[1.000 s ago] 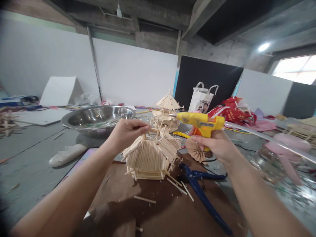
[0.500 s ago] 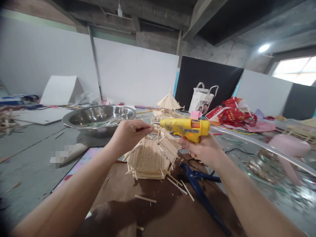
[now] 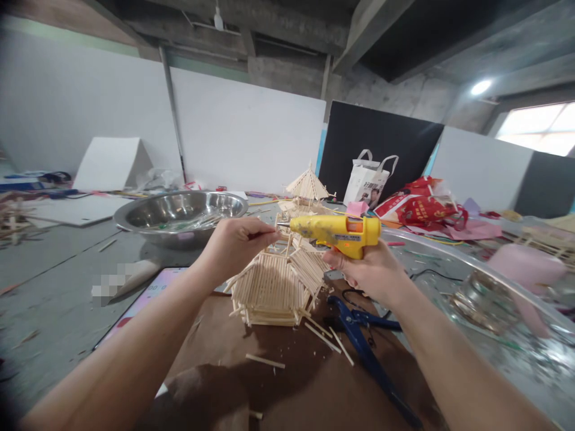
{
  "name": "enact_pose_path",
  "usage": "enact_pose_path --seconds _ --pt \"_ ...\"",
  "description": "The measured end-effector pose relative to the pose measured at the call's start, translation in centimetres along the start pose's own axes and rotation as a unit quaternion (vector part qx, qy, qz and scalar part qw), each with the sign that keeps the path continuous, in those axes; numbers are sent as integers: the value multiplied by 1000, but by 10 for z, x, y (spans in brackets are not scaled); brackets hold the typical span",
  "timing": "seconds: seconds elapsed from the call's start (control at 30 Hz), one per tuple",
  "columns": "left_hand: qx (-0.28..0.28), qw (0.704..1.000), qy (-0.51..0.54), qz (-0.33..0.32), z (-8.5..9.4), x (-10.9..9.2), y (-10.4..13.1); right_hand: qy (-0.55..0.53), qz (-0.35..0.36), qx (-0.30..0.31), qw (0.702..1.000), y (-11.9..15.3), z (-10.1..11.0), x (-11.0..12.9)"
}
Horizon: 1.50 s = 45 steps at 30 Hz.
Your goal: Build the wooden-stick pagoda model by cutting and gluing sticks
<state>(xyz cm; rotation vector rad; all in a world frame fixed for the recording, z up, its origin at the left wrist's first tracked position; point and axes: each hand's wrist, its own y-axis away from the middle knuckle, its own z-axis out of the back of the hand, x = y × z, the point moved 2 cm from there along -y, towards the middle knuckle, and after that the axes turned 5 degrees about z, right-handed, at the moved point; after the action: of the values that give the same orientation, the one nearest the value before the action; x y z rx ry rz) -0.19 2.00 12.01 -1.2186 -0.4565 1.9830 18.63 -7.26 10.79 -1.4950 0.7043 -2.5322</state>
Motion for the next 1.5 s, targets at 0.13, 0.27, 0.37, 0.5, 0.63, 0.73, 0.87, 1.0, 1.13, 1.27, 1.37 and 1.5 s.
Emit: enact_pose_path --seconds 0.13,0.27,0.37,0.5,0.63,0.73,0.87,1.0,1.13,1.27,1.37,1.5 --pt "-2 1000 15 8 0 0 0 -3 -11 -11 1000 0 0 0" --pt "1 999 29 17 0 0 0 1 -7 -7 1000 1 1 -3" --pt "4 998 59 36 1 0 0 -5 1 -2 1000 1 1 -5" --pt "11 986 127 112 2 1 -1 -12 20 -6 1000 1 -1 -1" --pt "41 926 312 210 2 8 -4 -28 72 -26 997 1 -4 6" --pt "65 867 425 251 2 11 -5 0 88 -46 995 4 -5 4" --pt "74 816 497 287 0 10 -5 49 102 -75 991 7 -4 -1" --pt "82 795 520 301 -2 8 -5 65 143 -88 984 8 -6 0" --pt "80 794 526 295 -3 6 -4 69 166 -66 982 7 -8 3" --pt "75 791 529 298 -4 5 -4 66 177 -76 979 7 -9 5" --pt "72 789 530 303 -4 3 -3 65 179 -77 979 7 -9 5" --pt "73 778 542 308 -4 1 -3 70 180 -72 979 7 -9 3"
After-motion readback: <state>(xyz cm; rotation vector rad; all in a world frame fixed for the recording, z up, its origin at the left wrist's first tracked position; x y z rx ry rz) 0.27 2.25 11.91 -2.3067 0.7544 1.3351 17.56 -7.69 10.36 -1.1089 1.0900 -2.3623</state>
